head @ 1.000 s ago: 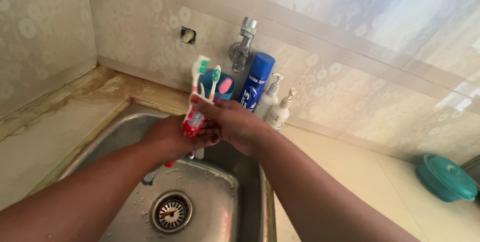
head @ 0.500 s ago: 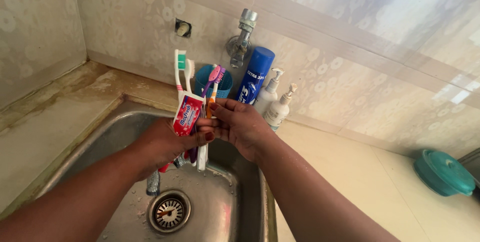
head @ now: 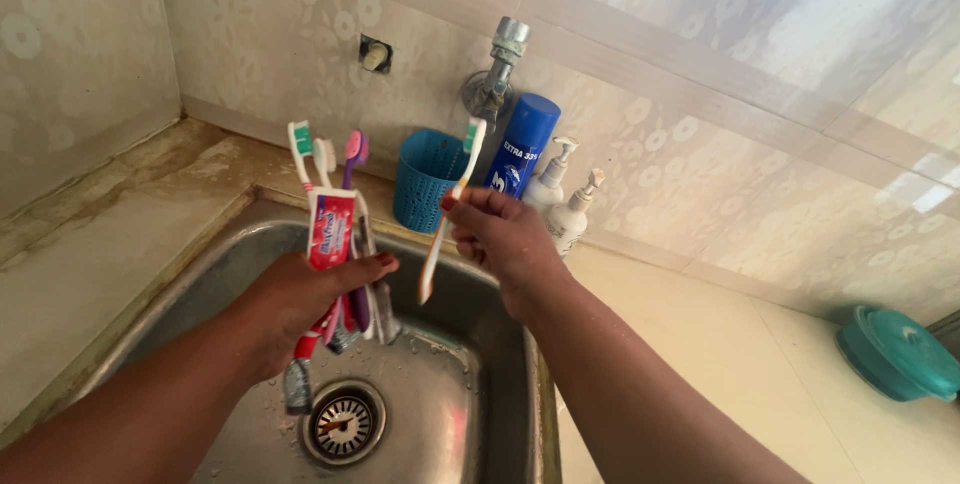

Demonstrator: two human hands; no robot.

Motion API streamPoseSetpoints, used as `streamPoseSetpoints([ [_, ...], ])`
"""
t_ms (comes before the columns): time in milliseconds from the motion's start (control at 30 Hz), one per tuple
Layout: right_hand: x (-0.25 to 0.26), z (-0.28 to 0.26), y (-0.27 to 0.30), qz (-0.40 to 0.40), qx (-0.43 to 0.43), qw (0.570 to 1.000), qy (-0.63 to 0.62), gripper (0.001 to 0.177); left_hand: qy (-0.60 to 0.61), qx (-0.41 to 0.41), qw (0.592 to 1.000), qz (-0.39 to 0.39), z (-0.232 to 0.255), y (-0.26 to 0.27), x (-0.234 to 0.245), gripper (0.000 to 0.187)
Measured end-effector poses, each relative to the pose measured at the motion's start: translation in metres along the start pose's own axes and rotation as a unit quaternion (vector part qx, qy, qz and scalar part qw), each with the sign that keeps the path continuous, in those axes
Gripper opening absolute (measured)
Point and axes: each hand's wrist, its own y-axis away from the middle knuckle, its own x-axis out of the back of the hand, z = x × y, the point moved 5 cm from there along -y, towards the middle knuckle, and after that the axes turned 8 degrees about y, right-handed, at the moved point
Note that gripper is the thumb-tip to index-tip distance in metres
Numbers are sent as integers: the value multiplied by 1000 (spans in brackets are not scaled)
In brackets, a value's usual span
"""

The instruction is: The person cleans the sink area using a metal scrubber, wiping the sink rim and surrounding countertop. They move several bottles and a toothbrush holder aside, rinse the scrubber under the tap, and then return the items to their original positions.

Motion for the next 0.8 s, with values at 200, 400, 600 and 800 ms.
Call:
streamPoseSetpoints([
  [200,-2,-54,-11,189,294,871,346,19,-18,37,998,47,-17,0,8,45],
  [400,-20,-72,-57,214,411,817,342,15,-44,46,997,44,-19,5,6,48],
  [600,-14,-31,-98,274,225,833,425,17,-46,41,997,41,-13,12,12,49],
  [800,-4,-14,-65,310,244,841,369,16,-57,37,996,48,-6,11,10,45],
])
